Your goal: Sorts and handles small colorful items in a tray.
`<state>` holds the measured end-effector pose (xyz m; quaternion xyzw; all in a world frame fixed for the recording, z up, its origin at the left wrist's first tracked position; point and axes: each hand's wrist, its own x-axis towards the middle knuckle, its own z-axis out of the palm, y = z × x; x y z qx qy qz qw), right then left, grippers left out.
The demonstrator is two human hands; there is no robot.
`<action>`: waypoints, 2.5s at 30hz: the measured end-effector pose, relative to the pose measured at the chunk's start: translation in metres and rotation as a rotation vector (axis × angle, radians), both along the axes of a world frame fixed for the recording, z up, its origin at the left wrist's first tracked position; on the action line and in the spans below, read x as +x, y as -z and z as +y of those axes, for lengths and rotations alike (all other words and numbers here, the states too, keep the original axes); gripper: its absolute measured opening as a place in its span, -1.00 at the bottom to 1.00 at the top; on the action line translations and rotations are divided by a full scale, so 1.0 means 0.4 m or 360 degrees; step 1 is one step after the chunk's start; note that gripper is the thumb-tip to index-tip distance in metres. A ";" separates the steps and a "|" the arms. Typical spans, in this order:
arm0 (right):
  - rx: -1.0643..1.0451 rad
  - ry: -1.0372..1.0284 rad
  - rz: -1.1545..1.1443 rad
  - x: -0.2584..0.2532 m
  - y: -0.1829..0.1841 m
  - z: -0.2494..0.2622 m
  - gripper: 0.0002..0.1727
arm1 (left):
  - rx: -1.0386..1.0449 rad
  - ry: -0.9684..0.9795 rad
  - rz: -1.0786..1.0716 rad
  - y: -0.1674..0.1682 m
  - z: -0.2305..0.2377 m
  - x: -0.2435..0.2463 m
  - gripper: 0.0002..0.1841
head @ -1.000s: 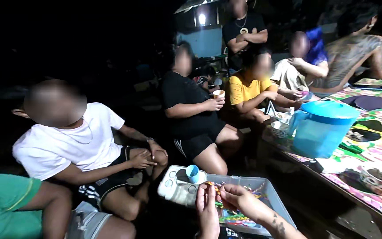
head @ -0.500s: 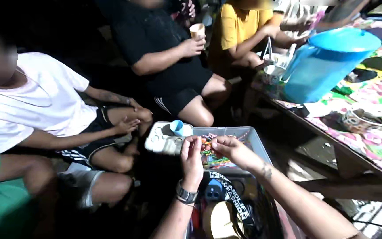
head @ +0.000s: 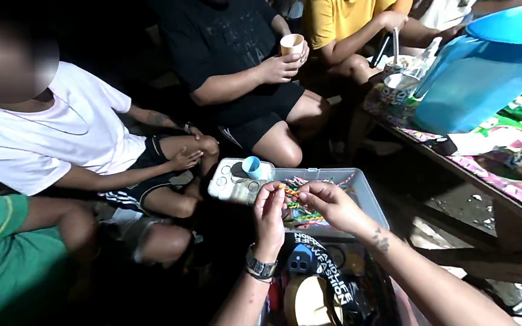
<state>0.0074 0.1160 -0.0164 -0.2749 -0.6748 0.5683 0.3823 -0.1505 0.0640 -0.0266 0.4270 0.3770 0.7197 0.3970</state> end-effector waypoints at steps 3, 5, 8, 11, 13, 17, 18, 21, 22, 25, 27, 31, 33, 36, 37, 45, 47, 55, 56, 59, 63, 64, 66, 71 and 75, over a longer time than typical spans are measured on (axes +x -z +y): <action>0.0249 0.0099 -0.0053 0.000 0.015 0.000 -0.75 | -0.0019 -0.0068 0.0035 0.000 -0.002 0.000 -0.82; 0.0407 0.0164 -0.0106 -0.001 0.017 -0.004 -0.74 | -0.0027 -0.0116 0.0063 -0.001 -0.003 0.003 -0.83; 0.0581 0.0263 -0.0183 -0.003 0.027 -0.009 -0.74 | -0.0031 -0.0135 0.0121 0.005 -0.006 0.005 -0.84; 0.0635 0.0327 -0.0209 -0.005 0.033 -0.004 -0.78 | -0.0049 -0.0116 0.0212 0.009 -0.003 0.007 -0.84; 0.0636 0.0359 -0.0214 -0.008 0.034 0.001 -0.81 | -0.0056 -0.0116 0.0235 0.014 0.003 0.009 -0.84; 0.0615 0.0355 -0.0216 -0.012 0.035 0.005 -0.83 | -0.0086 -0.0065 0.0257 0.018 0.007 0.010 -0.83; 0.0599 0.0342 -0.0210 -0.012 0.036 0.004 -0.83 | -0.0085 -0.0033 0.0238 0.019 0.006 0.009 -0.83; 0.0538 0.0255 -0.0166 -0.010 0.030 -0.001 -0.80 | -0.0037 0.0050 0.0145 0.021 0.003 0.007 -0.85; 0.0540 0.0224 -0.0172 -0.009 0.028 -0.004 -0.78 | -0.0011 0.0049 0.0150 0.022 0.003 0.006 -0.86; 0.0578 0.0169 -0.0242 -0.005 0.024 -0.012 -0.66 | -0.0009 -0.0004 0.0215 0.021 0.002 0.006 -0.86; 0.0610 0.0185 -0.0243 -0.002 0.026 -0.015 -0.65 | -0.0016 -0.0013 0.0267 0.020 -0.003 0.010 -0.85; 0.0636 0.0279 -0.0131 -0.003 0.031 -0.017 -0.75 | 0.0001 0.0016 0.0310 0.021 -0.010 0.017 -0.84; 0.0686 0.0317 -0.0098 0.000 0.030 -0.017 -0.78 | -0.0004 0.0041 0.0318 0.020 -0.013 0.019 -0.84; 0.0719 0.0342 -0.0097 0.005 0.032 -0.019 -0.82 | 0.0014 0.0132 0.0312 0.027 -0.016 0.020 -0.85; 0.0712 0.0343 -0.0100 0.005 0.032 -0.019 -0.83 | 0.0019 0.0163 0.0321 0.027 -0.016 0.019 -0.85; 0.0781 0.0223 -0.0339 0.020 0.017 -0.032 -0.72 | 0.0101 -0.0087 0.0391 0.025 -0.022 0.020 -0.83; 0.0811 0.0296 -0.0317 0.017 0.023 -0.032 -0.75 | 0.0097 -0.0081 0.0389 0.026 -0.023 0.023 -0.83; 0.0532 0.0199 -0.0280 0.010 -0.001 -0.043 -0.81 | 0.0023 0.0041 0.0454 0.028 -0.026 0.023 -0.81; 0.0521 0.0191 -0.0275 0.008 0.000 -0.042 -0.80 | 0.0022 0.0043 0.0462 0.028 -0.026 0.024 -0.80; 0.0453 0.0118 -0.0272 0.002 -0.002 -0.043 -0.76 | 0.0063 -0.0022 0.0464 0.028 -0.024 0.020 -0.80; 0.0506 0.0029 -0.0342 0.006 -0.015 -0.042 -0.68 | 0.0176 -0.0080 0.0446 0.033 -0.017 0.010 -0.81; 0.0548 0.0060 -0.0327 0.004 -0.013 -0.042 -0.70 | 0.0181 -0.0085 0.0454 0.032 -0.017 0.010 -0.81; 0.0610 0.0165 -0.0264 -0.001 -0.006 -0.040 -0.76 | 0.0184 -0.0062 0.0459 0.034 -0.016 0.008 -0.80; 0.0492 0.0257 -0.0224 0.003 -0.021 -0.045 -0.81 | 0.0094 0.0037 0.0439 0.030 -0.023 0.010 -0.82; 0.0492 0.0294 -0.0162 0.002 -0.014 -0.043 -0.82 | 0.0079 0.0086 0.0389 0.026 -0.022 0.013 -0.80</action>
